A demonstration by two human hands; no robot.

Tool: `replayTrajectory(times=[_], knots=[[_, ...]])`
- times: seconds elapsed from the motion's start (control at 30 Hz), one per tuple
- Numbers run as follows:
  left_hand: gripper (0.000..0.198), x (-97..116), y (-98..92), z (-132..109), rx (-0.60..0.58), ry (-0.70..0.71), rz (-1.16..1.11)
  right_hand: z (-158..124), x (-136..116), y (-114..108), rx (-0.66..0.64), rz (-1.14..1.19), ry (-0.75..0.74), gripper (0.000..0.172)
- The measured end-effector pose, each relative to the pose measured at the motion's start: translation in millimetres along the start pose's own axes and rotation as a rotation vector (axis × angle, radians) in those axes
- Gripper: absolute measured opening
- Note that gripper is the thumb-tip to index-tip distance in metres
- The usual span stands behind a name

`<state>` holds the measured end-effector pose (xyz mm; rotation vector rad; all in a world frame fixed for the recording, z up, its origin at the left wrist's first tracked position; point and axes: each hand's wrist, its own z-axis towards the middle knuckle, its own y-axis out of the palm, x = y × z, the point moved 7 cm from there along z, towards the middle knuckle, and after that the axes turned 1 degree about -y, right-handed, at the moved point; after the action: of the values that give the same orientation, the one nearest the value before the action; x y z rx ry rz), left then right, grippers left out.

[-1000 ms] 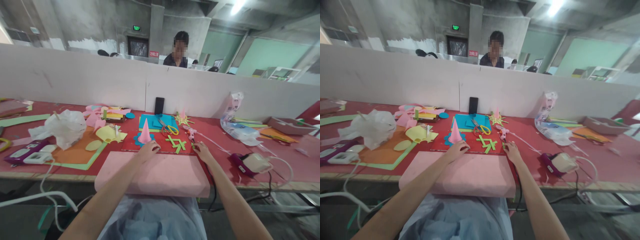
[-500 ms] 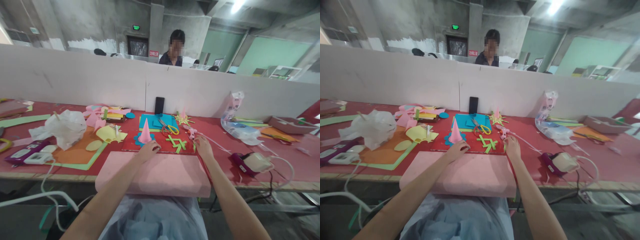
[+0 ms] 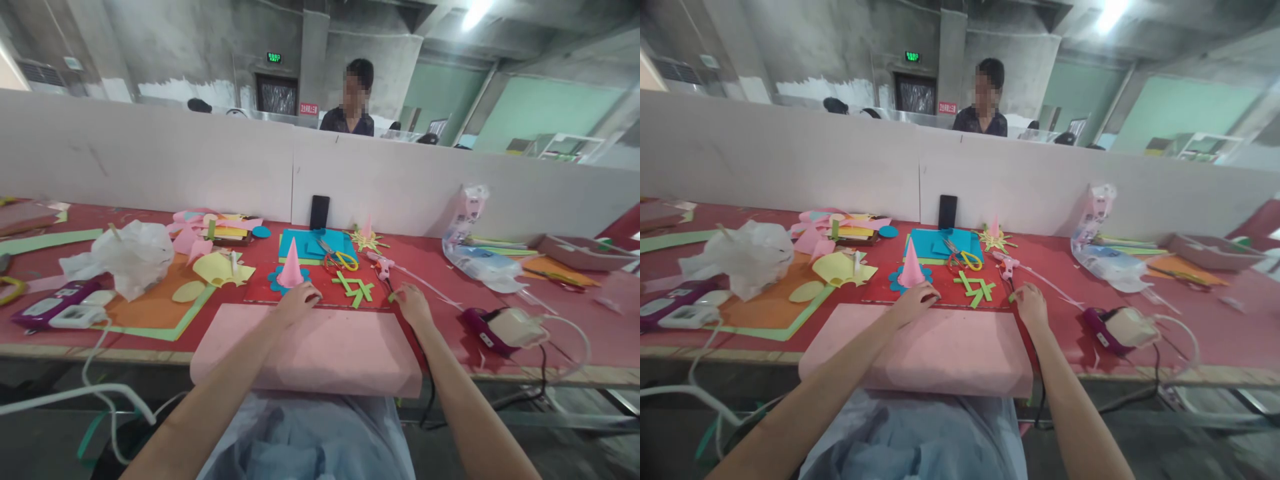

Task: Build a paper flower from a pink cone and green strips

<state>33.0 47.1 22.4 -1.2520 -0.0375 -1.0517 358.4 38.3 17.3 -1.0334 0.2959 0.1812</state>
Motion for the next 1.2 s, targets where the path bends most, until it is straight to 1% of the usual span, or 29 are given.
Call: replayTrajectory(times=[0.07, 0.13, 0.23, 0.3, 0.37, 0.43, 0.47, 0.5, 0.53, 0.57, 0.63, 0.67, 0.7, 0.73, 0.77, 0.87, 0.97, 1.0, 1.07, 1.2], knots=[[0.020, -0.6, 0.6, 0.2, 0.000, 0.004, -0.001, 3.6, -8.8, -12.4, 0.065, 0.051, 0.004, 0.015], [0.019, -1.7, 1.3, 0.4, 0.000, 0.003, 0.000, 9.2, -25.3, -23.5, 0.116, 0.142, -0.043, 0.016], [0.020, -3.5, 2.6, 0.6, -0.006, -0.011, 0.000, 19.3, -53.1, -29.0, 0.137, 0.253, -0.098, 0.018], [0.020, -3.1, 3.0, 0.6, -0.013, -0.017, 0.002, 23.7, -69.2, -24.0, 0.134, 0.281, -0.124, 0.018], [0.021, -0.2, 1.5, 0.4, -0.013, -0.012, 0.000, 23.6, -82.3, -10.0, 0.072, 0.290, -0.162, 0.019], [0.022, 4.6, -6.7, -0.4, 0.039, 0.001, -0.011, 18.1, -87.4, 7.0, 0.003, 0.257, -0.154, 0.023], [0.023, 6.6, -14.7, -1.3, 0.098, 0.003, -0.017, 13.5, -87.7, 14.9, -0.025, 0.240, -0.143, 0.024], [0.024, 7.6, -25.7, -3.2, 0.189, -0.001, -0.018, 8.1, -86.7, 20.8, -0.034, 0.224, -0.127, 0.025], [0.026, 7.0, -39.5, -6.4, 0.307, -0.019, -0.010, 2.1, -85.1, 25.6, -0.040, 0.213, -0.111, 0.027], [0.027, 4.1, -54.0, -11.0, 0.431, -0.056, 0.009, -3.9, -82.3, 28.9, -0.035, 0.195, -0.085, 0.028], [0.030, -8.3, -82.8, -24.3, 0.691, -0.181, 0.062, -15.0, -77.7, 32.4, -0.024, 0.155, -0.049, 0.032], [0.030, -16.8, -93.9, -31.0, 0.789, -0.245, 0.074, -19.4, -76.7, 33.1, -0.022, 0.134, -0.043, 0.034], [0.031, -26.7, -102.6, -37.1, 0.868, -0.313, 0.076, -22.9, -75.8, 33.1, -0.019, 0.116, -0.035, 0.034], [0.031, -37.6, -108.4, -41.9, 0.918, -0.378, 0.069, -25.4, -75.2, 32.6, -0.017, 0.100, -0.025, 0.035], [0.031, -48.8, -111.5, -44.9, 0.939, -0.440, 0.058, -26.9, -74.5, 31.8, -0.015, 0.087, -0.007, 0.035], [0.031, -79.7, -107.2, -47.2, 0.877, -0.619, 0.019, -28.2, -71.5, 28.6, -0.012, 0.065, 0.082, 0.038], [0.034, -98.6, -93.5, -47.9, 0.753, -0.798, 0.014, -28.1, -71.6, 26.0, -0.007, 0.087, 0.130, 0.040], [0.036, -101.1, -88.7, -47.3, 0.703, -0.835, 0.017, -27.9, -72.4, 25.2, 0.001, 0.105, 0.127, 0.040], [0.038, -100.9, -82.0, -45.5, 0.620, -0.863, 0.032, -27.2, -73.9, 23.9, 0.022, 0.145, 0.106, 0.040], [0.039, -91.3, -81.1, -43.9, 0.554, -0.856, 0.051, -24.0, -67.8, 23.9, 0.046, 0.186, 0.121, 0.043]])
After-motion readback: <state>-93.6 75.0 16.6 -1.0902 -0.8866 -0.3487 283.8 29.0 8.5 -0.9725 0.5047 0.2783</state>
